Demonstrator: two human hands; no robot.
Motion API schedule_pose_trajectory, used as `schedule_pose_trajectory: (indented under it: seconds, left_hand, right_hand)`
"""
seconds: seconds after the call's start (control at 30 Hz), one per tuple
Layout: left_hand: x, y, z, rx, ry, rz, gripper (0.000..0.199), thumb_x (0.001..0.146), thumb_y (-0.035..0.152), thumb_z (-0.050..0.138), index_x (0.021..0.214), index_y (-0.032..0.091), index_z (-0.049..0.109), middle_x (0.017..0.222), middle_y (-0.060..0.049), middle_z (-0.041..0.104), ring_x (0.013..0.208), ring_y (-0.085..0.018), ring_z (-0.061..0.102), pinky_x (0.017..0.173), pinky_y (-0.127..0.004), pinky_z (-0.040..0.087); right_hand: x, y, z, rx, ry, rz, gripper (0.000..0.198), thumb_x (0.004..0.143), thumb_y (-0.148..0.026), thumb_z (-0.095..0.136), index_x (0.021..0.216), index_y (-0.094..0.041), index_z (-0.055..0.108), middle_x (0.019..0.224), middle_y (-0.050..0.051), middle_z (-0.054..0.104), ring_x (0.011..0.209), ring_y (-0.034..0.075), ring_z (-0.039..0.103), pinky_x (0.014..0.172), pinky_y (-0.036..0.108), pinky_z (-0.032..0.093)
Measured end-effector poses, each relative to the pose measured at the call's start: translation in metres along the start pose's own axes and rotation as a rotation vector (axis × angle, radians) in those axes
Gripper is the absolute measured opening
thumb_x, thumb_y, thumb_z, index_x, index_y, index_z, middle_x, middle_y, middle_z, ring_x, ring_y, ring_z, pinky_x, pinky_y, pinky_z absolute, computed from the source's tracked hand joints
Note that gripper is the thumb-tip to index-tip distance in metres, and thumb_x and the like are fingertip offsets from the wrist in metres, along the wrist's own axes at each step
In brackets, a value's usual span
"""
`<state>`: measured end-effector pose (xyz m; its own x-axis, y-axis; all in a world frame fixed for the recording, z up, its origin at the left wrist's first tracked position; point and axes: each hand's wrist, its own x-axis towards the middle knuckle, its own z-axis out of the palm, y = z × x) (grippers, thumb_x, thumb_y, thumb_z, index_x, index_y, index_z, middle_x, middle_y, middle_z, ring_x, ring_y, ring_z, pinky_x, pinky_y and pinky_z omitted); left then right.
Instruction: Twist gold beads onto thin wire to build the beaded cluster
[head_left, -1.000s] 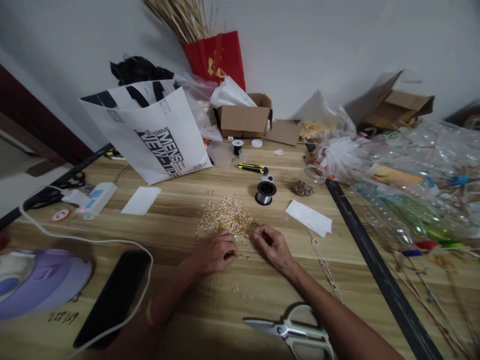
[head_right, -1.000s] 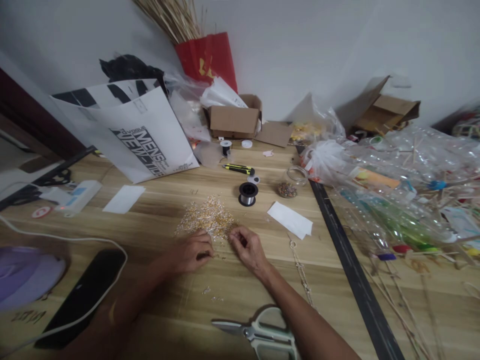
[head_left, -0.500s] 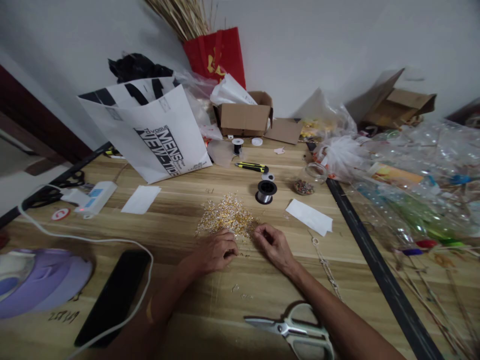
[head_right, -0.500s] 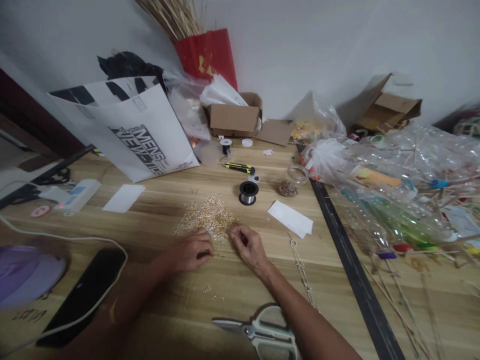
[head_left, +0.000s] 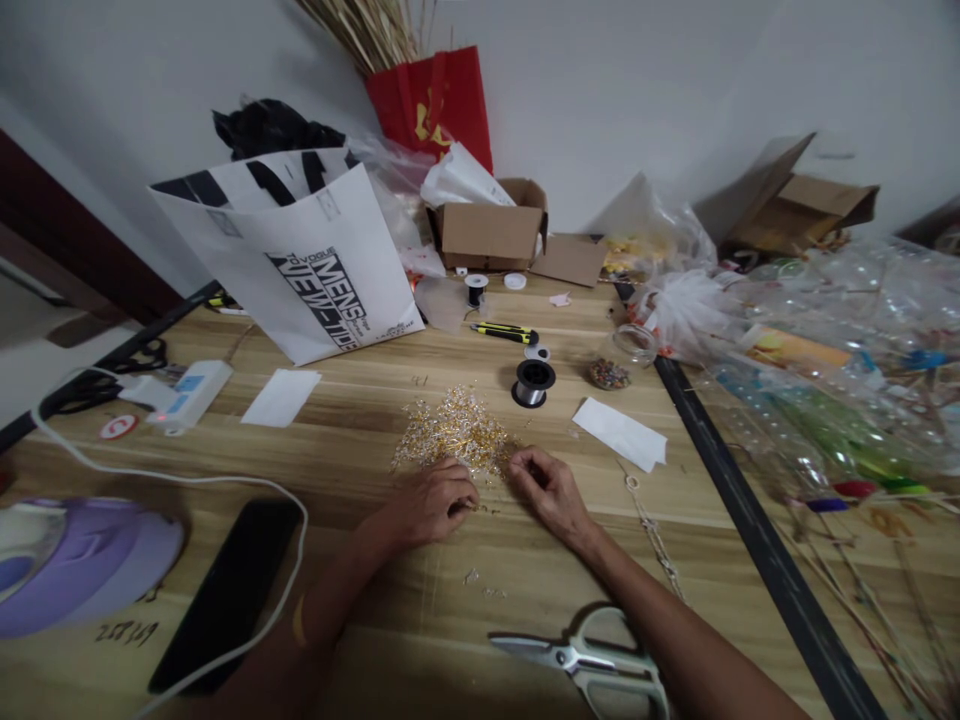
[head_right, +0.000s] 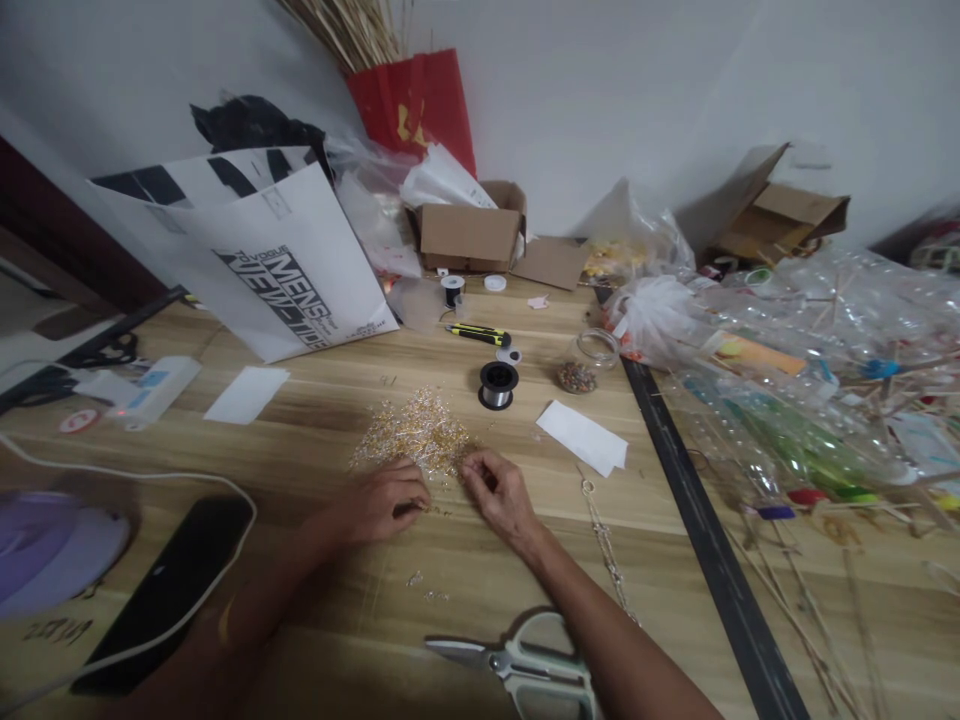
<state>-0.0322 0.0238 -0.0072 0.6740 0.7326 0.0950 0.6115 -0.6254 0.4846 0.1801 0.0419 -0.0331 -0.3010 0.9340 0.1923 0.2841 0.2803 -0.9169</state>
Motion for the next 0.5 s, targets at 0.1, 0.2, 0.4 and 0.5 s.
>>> schedule_pose_trajectory:
  seconds: [0.1,0.2,0.4,0.5]
  left_hand:
    - [0.0005,0.0014,-0.001,-0.006,0.004,-0.004,0.016,0.072,0.005,0.055,0.078,0.018,0.061,0.079,-0.002,0.06,0.082,-0.017,0.05,0.079,-0.028,0.038]
    - [0.0009,0.0025,-0.0025,-0.013,-0.007,-0.006,0.019,0.072,0.004,0.054,0.083,0.018,0.061,0.08,-0.002,0.06,0.083,-0.017,0.051,0.079,-0.029,0.038]
    - [0.0005,0.0015,-0.002,-0.012,-0.005,-0.015,0.018,0.074,0.006,0.053,0.083,0.018,0.062,0.08,-0.003,0.06,0.083,-0.018,0.05,0.078,-0.029,0.039]
    - [0.0002,-0.0003,0.0,-0.028,0.01,-0.029,0.019,0.075,0.006,0.053,0.088,0.018,0.062,0.081,-0.004,0.061,0.084,-0.018,0.051,0.078,-0.03,0.04]
  right_hand:
    - [0.0003,0.001,0.0,0.011,-0.002,-0.003,0.021,0.085,-0.033,0.049,0.075,-0.016,0.055,0.065,0.001,0.052,0.058,0.012,0.046,0.053,0.022,0.036]
    - [0.0005,0.002,-0.0001,0.011,0.002,-0.013,0.02,0.085,-0.033,0.05,0.075,-0.016,0.056,0.065,0.001,0.053,0.059,0.012,0.047,0.053,0.022,0.037]
    - [0.0006,0.003,0.0003,0.026,-0.006,0.011,0.021,0.085,-0.035,0.05,0.076,-0.016,0.055,0.064,0.001,0.054,0.057,0.013,0.046,0.052,0.022,0.036]
    - [0.0007,0.0037,0.0004,0.021,-0.004,0.013,0.021,0.085,-0.035,0.05,0.076,-0.016,0.056,0.065,0.001,0.054,0.058,0.013,0.047,0.053,0.023,0.037]
